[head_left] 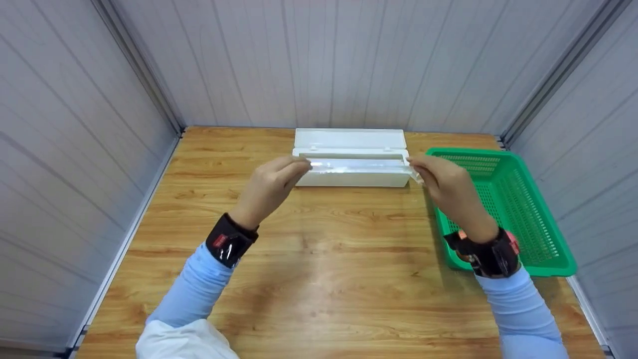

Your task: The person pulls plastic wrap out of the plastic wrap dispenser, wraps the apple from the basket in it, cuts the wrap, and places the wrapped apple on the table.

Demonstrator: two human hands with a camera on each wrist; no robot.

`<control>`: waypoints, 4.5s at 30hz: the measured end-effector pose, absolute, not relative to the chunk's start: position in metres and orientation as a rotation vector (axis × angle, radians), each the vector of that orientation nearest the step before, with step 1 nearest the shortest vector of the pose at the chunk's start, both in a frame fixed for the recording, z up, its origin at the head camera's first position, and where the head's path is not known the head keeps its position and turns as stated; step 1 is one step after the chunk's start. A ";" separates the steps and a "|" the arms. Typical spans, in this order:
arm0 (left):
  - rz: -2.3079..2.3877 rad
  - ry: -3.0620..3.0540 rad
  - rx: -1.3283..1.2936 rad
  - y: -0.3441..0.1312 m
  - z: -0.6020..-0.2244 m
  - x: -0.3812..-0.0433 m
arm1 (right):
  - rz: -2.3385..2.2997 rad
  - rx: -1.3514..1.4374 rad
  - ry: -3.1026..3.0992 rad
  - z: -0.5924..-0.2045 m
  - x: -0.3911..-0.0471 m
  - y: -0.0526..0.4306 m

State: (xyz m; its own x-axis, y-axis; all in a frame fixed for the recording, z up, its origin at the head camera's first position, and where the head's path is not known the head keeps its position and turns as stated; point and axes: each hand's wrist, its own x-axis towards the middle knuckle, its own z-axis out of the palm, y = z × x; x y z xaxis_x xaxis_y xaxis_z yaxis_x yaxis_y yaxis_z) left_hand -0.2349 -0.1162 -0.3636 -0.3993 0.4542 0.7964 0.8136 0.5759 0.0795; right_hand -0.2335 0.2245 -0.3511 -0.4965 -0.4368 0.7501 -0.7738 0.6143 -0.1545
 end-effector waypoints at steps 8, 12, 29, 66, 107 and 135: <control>-0.579 -2.109 -1.123 -0.116 -0.384 -0.209 | 0.615 1.137 -2.182 -0.369 -0.209 0.235; -0.565 -2.143 -1.138 -0.116 -0.397 -0.198 | 0.557 1.175 -2.217 -0.386 -0.201 0.238; -0.605 -2.416 -1.217 -0.113 -0.458 -0.178 | 0.570 1.170 -2.518 -0.450 -0.186 0.242; -0.556 -2.757 -1.170 -0.099 -0.562 -0.154 | 0.721 1.131 -3.002 -0.551 -0.159 0.230; -0.492 -2.776 -1.170 -0.099 -0.575 -0.145 | 0.575 1.130 -3.015 -0.558 -0.142 0.238; -0.538 -2.777 -1.066 -0.095 -0.579 -0.144 | 0.461 0.348 -2.807 -0.469 -0.166 0.322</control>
